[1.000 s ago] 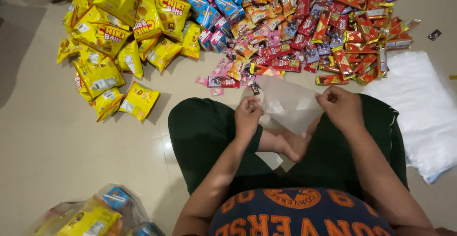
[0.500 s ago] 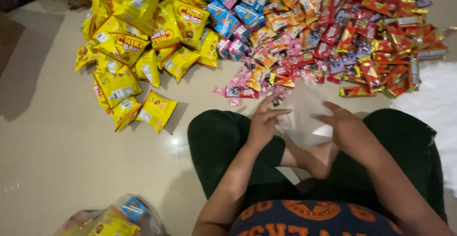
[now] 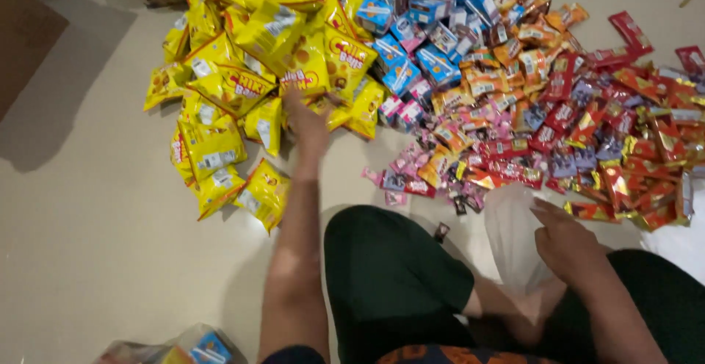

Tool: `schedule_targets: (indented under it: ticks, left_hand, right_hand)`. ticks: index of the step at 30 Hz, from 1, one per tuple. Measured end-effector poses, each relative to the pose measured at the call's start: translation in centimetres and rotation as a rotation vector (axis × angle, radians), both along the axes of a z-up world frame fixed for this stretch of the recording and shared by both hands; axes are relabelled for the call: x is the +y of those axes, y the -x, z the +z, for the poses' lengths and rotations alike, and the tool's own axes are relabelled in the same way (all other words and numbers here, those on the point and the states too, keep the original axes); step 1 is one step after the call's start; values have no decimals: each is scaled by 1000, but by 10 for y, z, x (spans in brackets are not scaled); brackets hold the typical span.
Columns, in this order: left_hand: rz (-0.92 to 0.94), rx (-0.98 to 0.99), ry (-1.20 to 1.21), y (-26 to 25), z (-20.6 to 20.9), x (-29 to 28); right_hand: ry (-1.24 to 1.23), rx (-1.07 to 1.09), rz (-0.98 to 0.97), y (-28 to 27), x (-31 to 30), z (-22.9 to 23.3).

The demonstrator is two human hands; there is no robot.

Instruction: Packing various snack packets from a large pile on the floor into a clear plastic bag.

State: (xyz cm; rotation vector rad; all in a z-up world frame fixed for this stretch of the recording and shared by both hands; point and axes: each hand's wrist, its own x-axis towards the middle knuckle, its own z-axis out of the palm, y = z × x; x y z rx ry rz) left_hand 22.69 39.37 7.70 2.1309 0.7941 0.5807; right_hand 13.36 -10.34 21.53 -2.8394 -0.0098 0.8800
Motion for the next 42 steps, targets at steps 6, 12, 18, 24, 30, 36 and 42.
schedule_targets:
  ticks: [6, 12, 18, 24, 30, 36, 42]
  left_hand:
    - [261, -203, 423, -84, 64, 106]
    - [308, -98, 601, -98, 64, 109]
    - [319, -170, 829, -82, 57, 104]
    - [171, -193, 838, -13, 114, 26]
    - [-210, -630, 829, 72, 106, -95]
    - [-198, -608, 1570, 146, 160, -216]
    - [-301, -233, 1833, 187, 140, -290]
  right_hand:
    - [81, 91, -62, -14, 3, -28]
    - [146, 54, -25, -25, -21, -63]
    - [115, 51, -46, -24, -19, -61]
    - [109, 63, -35, -18, -13, -39]
    - [1, -95, -6, -8, -40, -78]
    - [-139, -202, 84, 15, -27, -23]
    - [-394, -237, 10, 32, -22, -10]
